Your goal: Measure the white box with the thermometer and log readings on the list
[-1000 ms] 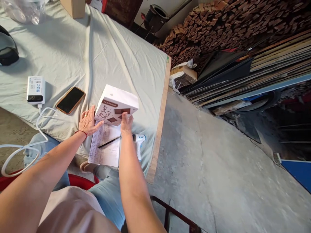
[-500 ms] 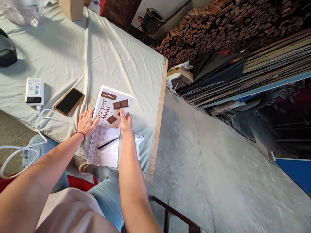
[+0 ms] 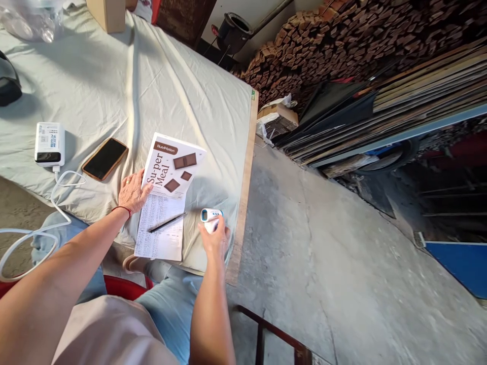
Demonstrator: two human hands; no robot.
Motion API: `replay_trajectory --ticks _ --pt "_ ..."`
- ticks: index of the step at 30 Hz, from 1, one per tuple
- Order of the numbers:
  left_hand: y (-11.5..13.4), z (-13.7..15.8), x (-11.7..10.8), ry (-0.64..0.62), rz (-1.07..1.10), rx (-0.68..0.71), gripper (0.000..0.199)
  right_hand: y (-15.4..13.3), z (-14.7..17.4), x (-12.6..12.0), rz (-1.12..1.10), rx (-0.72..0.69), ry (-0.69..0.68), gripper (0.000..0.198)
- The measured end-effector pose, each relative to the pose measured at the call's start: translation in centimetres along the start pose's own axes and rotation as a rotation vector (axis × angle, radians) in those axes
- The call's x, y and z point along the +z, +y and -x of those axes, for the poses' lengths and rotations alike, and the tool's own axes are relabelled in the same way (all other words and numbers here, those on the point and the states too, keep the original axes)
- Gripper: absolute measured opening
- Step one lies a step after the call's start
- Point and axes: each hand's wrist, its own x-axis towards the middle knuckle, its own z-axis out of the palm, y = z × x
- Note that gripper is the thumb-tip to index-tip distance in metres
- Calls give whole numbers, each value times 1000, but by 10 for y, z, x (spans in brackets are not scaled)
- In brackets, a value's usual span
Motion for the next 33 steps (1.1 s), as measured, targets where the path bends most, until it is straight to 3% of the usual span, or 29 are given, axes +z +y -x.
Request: replay_trajectory --ticks 2,5,10,14,19,33 --pt "0 0 0 2 -11 0 56 -3 3 -2 -56 39 -34 72" --pt "0 0 0 0 -25 1 56 -22 6 -2 -343 43 -51 65" --pt "0 1 -1 4 -19 5 56 -86 9 -3 -919 34 -240 40" --pt "1 1 -2 -4 -4 1 58 -134 8 -5 -1174 -18 -390 30" --pt "1 1 -2 -17 -5 -10 59 -158 4 -3 -1206 -27 -376 30" --pt "1 0 1 -30 -47 -19 62 -166 5 8 -1024 -9 -250 31"
